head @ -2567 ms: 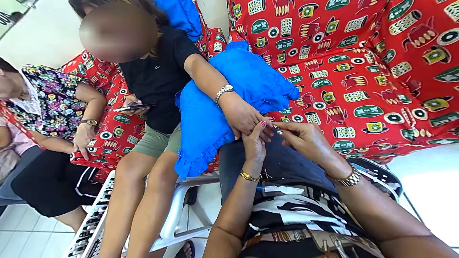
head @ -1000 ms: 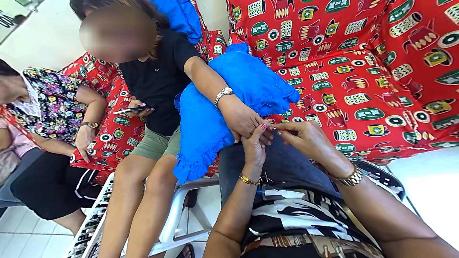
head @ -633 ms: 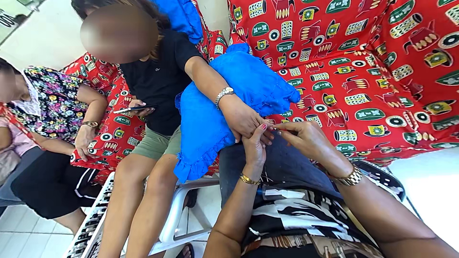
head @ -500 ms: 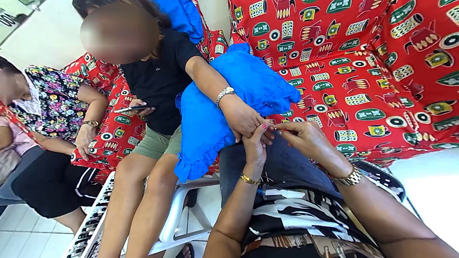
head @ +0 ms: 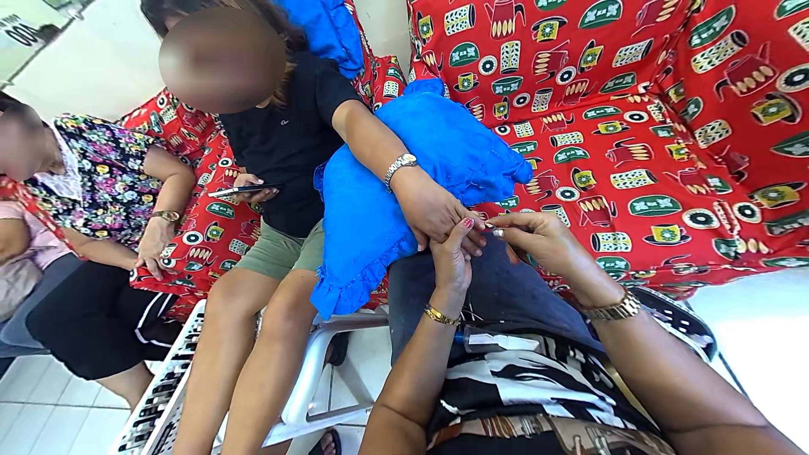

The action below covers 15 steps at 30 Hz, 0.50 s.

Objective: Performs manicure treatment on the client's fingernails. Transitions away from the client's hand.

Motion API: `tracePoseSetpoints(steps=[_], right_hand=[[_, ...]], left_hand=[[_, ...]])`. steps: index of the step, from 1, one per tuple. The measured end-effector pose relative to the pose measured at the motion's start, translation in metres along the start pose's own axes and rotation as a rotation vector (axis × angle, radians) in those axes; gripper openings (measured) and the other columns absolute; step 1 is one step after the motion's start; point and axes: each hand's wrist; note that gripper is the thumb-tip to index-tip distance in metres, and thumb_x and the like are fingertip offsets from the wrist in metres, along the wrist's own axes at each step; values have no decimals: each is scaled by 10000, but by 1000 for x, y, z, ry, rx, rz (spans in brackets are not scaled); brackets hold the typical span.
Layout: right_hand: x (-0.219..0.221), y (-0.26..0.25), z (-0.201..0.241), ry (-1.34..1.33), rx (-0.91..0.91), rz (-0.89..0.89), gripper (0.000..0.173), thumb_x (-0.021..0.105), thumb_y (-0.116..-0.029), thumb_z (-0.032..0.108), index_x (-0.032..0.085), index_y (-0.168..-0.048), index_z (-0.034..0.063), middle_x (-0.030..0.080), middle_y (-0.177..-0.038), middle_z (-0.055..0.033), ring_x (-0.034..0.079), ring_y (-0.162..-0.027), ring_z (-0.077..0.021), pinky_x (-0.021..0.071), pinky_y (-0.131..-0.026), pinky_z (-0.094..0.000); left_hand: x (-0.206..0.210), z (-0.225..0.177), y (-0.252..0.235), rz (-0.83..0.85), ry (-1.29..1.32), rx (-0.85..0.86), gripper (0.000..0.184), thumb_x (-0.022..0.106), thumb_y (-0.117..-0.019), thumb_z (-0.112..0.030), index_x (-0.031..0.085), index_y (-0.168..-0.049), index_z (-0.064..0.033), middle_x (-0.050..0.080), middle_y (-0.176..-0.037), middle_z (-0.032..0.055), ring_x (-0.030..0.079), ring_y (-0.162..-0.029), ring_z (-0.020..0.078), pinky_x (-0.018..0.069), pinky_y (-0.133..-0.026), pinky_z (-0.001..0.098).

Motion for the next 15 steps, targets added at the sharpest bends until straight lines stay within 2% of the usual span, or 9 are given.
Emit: tracePoseSetpoints(steps=[3,7,10,13,15], right_hand=[[-2,0,-2,-120,54,17,208,558,-1023,22,727,-1141,0,652,-637,5,539,-454,-11,477,-453,-162],[-7,4,-6,-115,67,1,213,550,-1019,8,720,-1147,-11,652,-663,5,540,-465,-14,483,-461,-162],[-11,9,-10,-56,71,-8,203,567,-1018,22,719,-1149,-11,652,-633,15,540,-464,-2,476,-468,-158],[-13,15,-9,46,63,6,206,581,-1020,47,735,-1154,16,644,-609,21,525,-461,1,454,-467,-166],[-13,20,-9,132,39,14,218,583,-1022,73,741,-1168,43,653,-633,17,525,-470,-10,455,-471,-184]], left_hand=[[-1,1,0,4,-3,15,173,590,-987,-78,732,-889,-65,684,-686,57,593,-489,73,502,-459,195],[-6,1,2,29,-78,33,124,626,-957,-65,717,-874,-79,697,-678,59,618,-515,75,512,-493,201],[-10,2,5,26,-227,43,99,646,-929,-2,706,-874,-59,720,-733,53,628,-572,57,506,-538,179],[-13,5,10,25,-289,35,82,649,-919,16,696,-895,-47,719,-774,47,663,-652,90,567,-648,230],[-15,6,12,30,-287,46,69,659,-929,-4,704,-906,-50,728,-790,51,672,-662,95,579,-667,243]])
Point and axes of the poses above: each hand's wrist, its own y-axis away from the middle knuckle, its own x-axis out of the palm, z = x × y
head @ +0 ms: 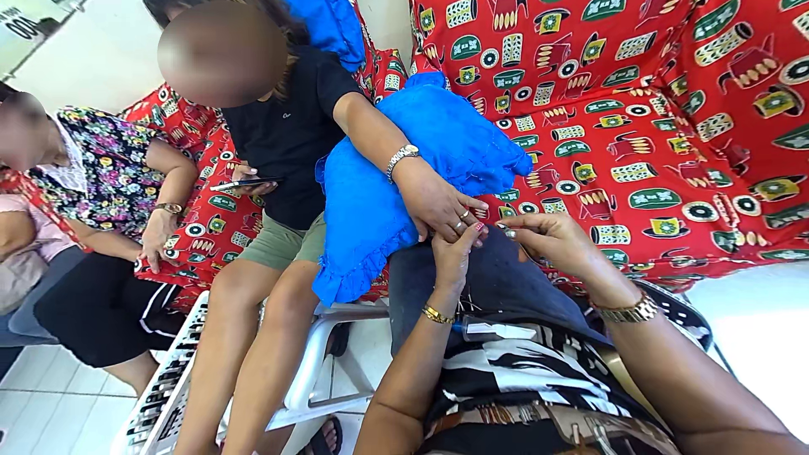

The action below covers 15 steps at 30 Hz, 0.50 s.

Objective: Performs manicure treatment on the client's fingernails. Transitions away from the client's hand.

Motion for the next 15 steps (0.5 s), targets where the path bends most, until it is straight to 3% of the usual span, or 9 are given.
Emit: tracePoseSetpoints(steps=[5,15], right_hand=[[3,8,10,137,-37,-35,211,603,-1019,93,751,-1167,66,692,-708,-7,610,-543,-41,538,-544,-234],[9,11,9,273,-150,-80,228,591,-1009,119,768,-1150,94,705,-737,-17,656,-600,-92,579,-598,-316]], left_hand=[[2,-3,1,-14,-9,20,38,679,-948,-56,707,-927,-73,723,-802,39,656,-657,78,557,-632,223],[1,-2,1,13,67,-13,40,684,-952,-98,723,-946,-90,741,-862,53,684,-709,99,580,-689,251]])
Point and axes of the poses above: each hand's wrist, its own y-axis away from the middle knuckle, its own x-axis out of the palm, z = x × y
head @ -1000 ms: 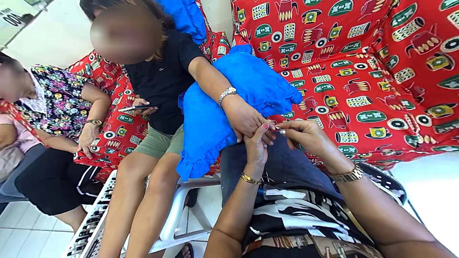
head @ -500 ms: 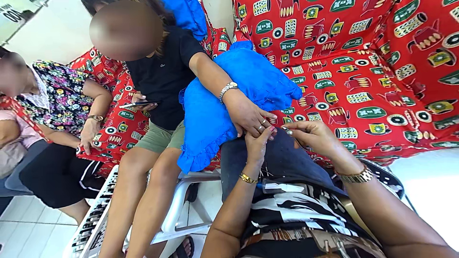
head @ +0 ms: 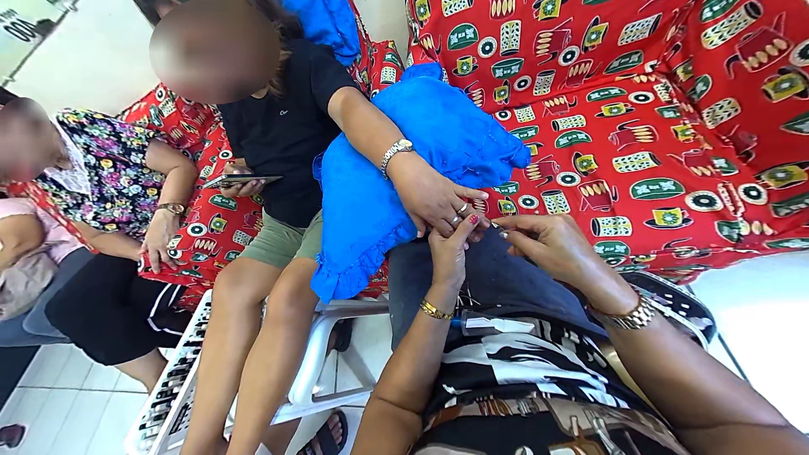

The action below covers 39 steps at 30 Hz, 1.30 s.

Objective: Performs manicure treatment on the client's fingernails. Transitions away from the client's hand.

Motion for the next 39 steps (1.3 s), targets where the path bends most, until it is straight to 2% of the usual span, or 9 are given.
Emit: tracePoseSetpoints(steps=[7,15,20,27,34,39], right_hand=[[0,2,0,49,-49,-18,249,569,-999,119,772,-1142,105,686,-712,-5,632,-587,-90,554,-583,-323],[3,-1,-2,77,-86,-42,243,582,-997,116,778,-1139,100,722,-777,-44,668,-637,-145,571,-630,-385],[3,-1,-4,114,-111,-56,256,579,-982,120,787,-1131,107,719,-752,-47,669,-632,-168,559,-624,-420],[3,-2,1,105,-73,-57,251,570,-995,122,785,-1124,104,711,-741,-39,656,-618,-156,550,-612,-407],[3,-4,0,85,-46,-32,242,576,-1000,136,783,-1123,110,708,-745,-27,656,-618,-136,559,-616,-385],[3,-5,2,73,-21,-27,240,577,-1000,122,784,-1120,105,677,-693,-7,613,-566,-105,530,-570,-342]], left_hand=[[-1,3,0,6,7,13,47,696,-949,-123,734,-950,-96,742,-858,49,685,-710,94,578,-686,247],[1,2,0,4,18,14,32,709,-940,-121,734,-939,-101,733,-844,49,672,-692,87,567,-660,231],[1,3,-1,-3,29,19,25,715,-934,-115,732,-944,-100,731,-841,48,674,-689,93,576,-670,242],[1,2,-1,5,15,24,42,706,-945,-128,736,-961,-101,740,-876,46,674,-710,79,569,-667,226],[-1,3,-1,15,11,29,62,684,-955,-117,735,-971,-86,745,-912,67,694,-761,108,581,-690,249],[-1,3,-2,13,9,32,62,679,-956,-112,732,-970,-84,748,-911,68,696,-756,105,579,-686,241]])
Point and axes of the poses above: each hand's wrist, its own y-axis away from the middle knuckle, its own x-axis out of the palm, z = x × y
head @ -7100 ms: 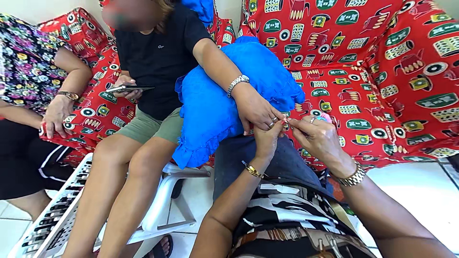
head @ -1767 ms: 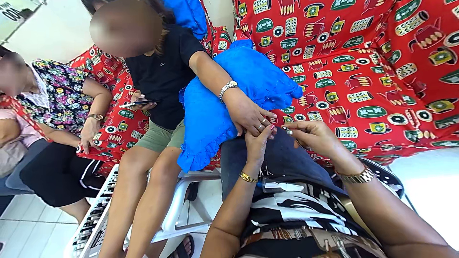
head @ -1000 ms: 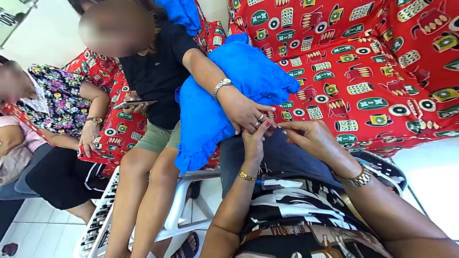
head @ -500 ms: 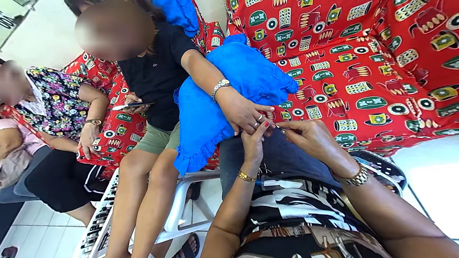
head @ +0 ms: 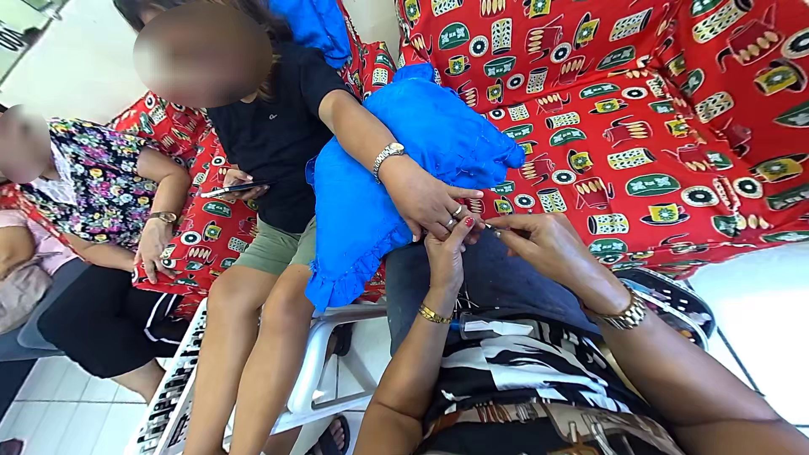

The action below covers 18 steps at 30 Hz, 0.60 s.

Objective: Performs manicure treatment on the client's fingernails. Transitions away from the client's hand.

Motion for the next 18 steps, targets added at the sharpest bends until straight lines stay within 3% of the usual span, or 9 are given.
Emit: tracePoseSetpoints(steps=[18], right_hand=[[2,-1,1,-13,27,-12,220,591,-998,105,781,-1107,88,669,-685,-19,592,-551,-107,512,-562,-331]], left_hand=[[2,-2,0,-11,35,-13,58,685,-941,-83,736,-964,-66,748,-907,93,694,-734,114,576,-667,248]])
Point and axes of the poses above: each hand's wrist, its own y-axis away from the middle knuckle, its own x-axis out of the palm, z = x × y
